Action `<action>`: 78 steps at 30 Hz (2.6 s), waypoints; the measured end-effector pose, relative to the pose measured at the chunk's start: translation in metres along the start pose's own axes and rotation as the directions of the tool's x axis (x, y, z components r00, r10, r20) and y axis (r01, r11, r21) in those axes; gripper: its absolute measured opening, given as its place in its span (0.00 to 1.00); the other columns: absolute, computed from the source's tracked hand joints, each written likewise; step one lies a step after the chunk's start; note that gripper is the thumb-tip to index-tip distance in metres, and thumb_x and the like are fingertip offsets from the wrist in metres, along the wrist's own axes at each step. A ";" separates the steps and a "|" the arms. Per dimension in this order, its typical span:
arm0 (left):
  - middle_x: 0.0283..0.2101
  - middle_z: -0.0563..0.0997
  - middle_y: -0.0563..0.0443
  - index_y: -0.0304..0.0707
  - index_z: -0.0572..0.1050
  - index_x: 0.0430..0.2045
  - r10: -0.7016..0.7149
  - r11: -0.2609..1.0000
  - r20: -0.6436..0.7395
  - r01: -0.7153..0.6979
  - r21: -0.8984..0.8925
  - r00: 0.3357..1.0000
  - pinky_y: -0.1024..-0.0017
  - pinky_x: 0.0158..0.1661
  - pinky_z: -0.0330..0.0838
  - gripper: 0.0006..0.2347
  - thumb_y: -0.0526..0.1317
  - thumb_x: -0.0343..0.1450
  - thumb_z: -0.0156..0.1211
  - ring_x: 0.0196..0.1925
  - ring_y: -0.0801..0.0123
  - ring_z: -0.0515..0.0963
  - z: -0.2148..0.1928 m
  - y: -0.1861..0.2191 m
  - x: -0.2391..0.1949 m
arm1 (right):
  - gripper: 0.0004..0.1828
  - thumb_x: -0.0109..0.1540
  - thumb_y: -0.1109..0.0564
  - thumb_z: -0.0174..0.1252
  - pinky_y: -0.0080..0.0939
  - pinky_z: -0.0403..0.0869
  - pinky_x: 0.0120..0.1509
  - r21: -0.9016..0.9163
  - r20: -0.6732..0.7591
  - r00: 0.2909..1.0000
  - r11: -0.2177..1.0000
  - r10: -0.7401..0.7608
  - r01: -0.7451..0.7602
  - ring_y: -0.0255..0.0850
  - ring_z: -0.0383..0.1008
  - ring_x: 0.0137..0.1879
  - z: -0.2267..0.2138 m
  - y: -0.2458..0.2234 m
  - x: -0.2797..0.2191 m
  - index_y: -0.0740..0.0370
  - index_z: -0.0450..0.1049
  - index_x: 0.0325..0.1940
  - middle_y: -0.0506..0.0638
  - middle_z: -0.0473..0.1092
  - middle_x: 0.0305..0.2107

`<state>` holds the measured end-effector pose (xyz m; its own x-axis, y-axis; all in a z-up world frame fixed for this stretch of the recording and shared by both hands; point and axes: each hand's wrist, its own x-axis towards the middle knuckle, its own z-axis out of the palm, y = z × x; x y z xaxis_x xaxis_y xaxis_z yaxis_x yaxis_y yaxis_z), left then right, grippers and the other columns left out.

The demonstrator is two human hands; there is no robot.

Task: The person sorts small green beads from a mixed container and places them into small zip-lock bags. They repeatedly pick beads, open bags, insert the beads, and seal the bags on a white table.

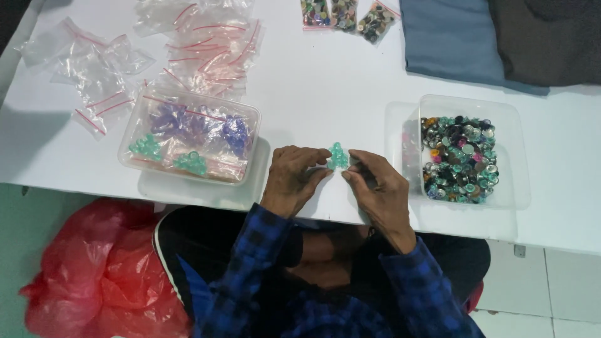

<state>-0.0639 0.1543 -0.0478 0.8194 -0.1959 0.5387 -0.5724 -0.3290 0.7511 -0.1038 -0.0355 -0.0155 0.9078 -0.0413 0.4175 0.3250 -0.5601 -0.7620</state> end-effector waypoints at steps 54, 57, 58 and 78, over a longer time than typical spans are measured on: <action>0.39 0.72 0.39 0.33 0.71 0.40 -0.151 0.983 -0.295 0.176 0.060 0.944 0.56 0.43 0.75 0.09 0.29 0.72 0.41 0.42 0.42 0.77 -0.002 -0.018 0.012 | 0.11 0.66 0.56 0.57 0.48 0.81 0.47 -0.353 0.488 0.741 0.673 -0.460 0.650 0.51 0.81 0.47 0.170 -0.009 0.190 0.45 0.81 0.49 0.43 0.76 0.51; 0.35 0.70 0.40 0.33 0.69 0.37 -0.167 0.983 -0.267 0.180 0.024 0.949 0.56 0.39 0.74 0.06 0.30 0.71 0.43 0.38 0.43 0.76 -0.010 -0.012 0.009 | 0.07 0.66 0.58 0.60 0.42 0.80 0.40 -0.234 0.304 0.784 0.755 -0.542 0.612 0.49 0.82 0.41 0.160 -0.020 0.189 0.54 0.82 0.45 0.49 0.76 0.48; 0.35 0.70 0.40 0.33 0.69 0.37 -0.171 0.983 -0.268 0.183 0.020 0.948 0.56 0.39 0.74 0.06 0.30 0.71 0.43 0.38 0.43 0.76 -0.013 -0.007 0.010 | 0.07 0.66 0.58 0.60 0.42 0.80 0.40 -0.234 0.307 0.784 0.756 -0.539 0.612 0.49 0.82 0.41 0.160 -0.019 0.190 0.54 0.82 0.45 0.49 0.76 0.48; 0.54 0.80 0.43 0.37 0.62 0.64 -0.555 0.665 -0.150 0.328 -0.671 0.818 0.74 0.50 0.76 0.33 0.46 0.67 0.73 0.43 0.72 0.80 -0.013 0.025 0.018 | 0.12 0.67 0.58 0.60 0.38 0.84 0.40 0.649 -0.027 0.907 0.697 0.421 -0.304 0.45 0.84 0.37 0.025 -0.093 0.071 0.65 0.69 0.51 0.62 0.77 0.37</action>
<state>-0.0643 0.1542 -0.0145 0.9837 0.1608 0.0807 -0.1316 0.3370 0.9323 -0.0631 0.0349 0.0727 0.9528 -0.2952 0.0714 0.1226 0.1589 -0.9796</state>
